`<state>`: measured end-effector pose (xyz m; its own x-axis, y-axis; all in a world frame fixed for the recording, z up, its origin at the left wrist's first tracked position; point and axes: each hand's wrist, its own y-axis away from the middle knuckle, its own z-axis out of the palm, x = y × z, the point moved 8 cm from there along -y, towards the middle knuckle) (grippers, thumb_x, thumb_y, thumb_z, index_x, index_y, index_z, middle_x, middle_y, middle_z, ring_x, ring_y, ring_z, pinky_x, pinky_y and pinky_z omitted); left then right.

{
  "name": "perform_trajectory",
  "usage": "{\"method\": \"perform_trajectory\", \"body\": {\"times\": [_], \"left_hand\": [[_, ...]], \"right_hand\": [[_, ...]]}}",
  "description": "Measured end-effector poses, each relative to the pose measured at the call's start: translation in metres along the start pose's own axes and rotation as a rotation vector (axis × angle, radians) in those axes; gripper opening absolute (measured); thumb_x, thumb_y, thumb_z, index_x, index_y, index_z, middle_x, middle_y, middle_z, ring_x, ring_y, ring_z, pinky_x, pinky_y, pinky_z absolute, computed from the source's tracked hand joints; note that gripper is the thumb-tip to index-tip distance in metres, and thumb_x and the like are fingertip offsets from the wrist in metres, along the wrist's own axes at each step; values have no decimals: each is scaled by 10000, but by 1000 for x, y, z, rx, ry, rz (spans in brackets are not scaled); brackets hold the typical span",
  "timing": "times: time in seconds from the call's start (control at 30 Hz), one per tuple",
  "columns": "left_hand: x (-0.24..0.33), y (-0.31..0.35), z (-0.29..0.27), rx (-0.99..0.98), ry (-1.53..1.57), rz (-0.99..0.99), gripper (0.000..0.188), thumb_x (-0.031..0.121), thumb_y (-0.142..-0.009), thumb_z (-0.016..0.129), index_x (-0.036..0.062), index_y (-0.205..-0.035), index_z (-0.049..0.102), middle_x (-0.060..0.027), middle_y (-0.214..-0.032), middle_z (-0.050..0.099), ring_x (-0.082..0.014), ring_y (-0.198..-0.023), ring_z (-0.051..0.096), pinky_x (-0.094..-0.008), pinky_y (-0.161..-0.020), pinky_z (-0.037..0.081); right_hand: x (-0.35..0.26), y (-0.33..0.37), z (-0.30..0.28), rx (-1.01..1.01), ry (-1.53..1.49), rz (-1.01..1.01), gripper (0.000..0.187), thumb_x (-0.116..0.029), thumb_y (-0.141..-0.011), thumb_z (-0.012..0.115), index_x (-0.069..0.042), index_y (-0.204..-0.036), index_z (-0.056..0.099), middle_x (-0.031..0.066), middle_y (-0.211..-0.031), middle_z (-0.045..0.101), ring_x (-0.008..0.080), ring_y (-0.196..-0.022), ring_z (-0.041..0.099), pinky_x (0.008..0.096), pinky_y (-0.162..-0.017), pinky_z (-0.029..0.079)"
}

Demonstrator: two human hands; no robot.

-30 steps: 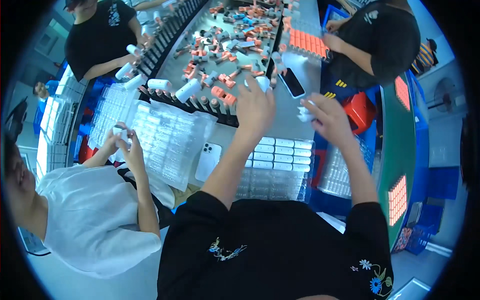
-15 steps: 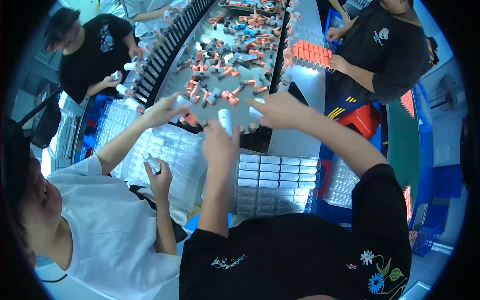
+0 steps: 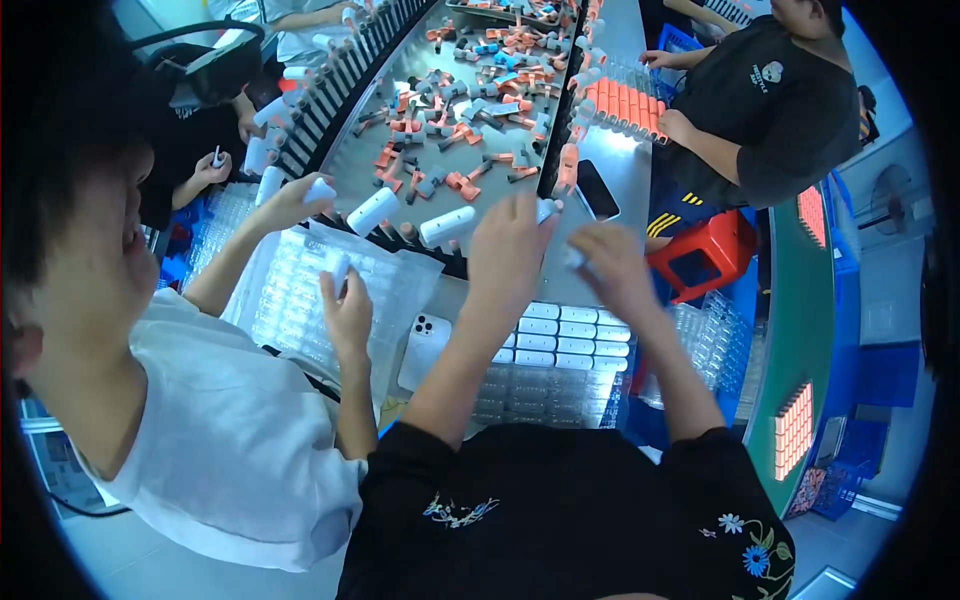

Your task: The person takes plastic components from a rotating assembly carousel, fits pieces together by hand, and places the assembled parts into slots in plastic packing trays.

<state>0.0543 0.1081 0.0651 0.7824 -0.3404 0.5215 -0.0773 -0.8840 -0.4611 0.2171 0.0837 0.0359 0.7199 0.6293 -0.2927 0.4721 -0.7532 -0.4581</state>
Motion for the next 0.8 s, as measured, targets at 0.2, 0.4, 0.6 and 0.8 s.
{"method": "perform_trajectory", "body": {"times": [0.2,0.4,0.6,0.8], "left_hand": [[-47,16,59,-202,-480,-136,287,310,-974,659,50,-1036,554,-126,-939,683,-273,-715,760,-364,-592,607],[-86,56,22,-94,-240,-341,375,286,-971,654,-10,-1133,492,-226,-1051,669,-417,-852,730,-501,-709,600],[-72,169,87,-578,145,-289,284,160,-910,666,-4,-1141,666,-252,-1016,696,-450,-950,692,-536,-838,555],[-33,239,140,-459,-172,169,360,39,-828,622,61,-1188,621,-180,-1160,605,-358,-1130,596,-479,-929,485]], "right_hand": [[-4,-74,-14,-177,155,-337,426,-124,-805,815,-126,-1211,685,64,-1216,702,294,-1219,637,449,-1050,483],[7,-44,80,-225,289,262,634,-418,-992,629,-33,-1458,435,190,-915,730,379,-827,742,498,-682,599],[-15,78,82,-303,-239,358,393,-359,-1000,630,-6,-1166,676,217,-890,737,411,-862,723,491,-741,556],[41,247,63,-410,35,437,371,-164,-881,700,-42,-1229,662,160,-1194,649,366,-1155,616,448,-933,523]]}}
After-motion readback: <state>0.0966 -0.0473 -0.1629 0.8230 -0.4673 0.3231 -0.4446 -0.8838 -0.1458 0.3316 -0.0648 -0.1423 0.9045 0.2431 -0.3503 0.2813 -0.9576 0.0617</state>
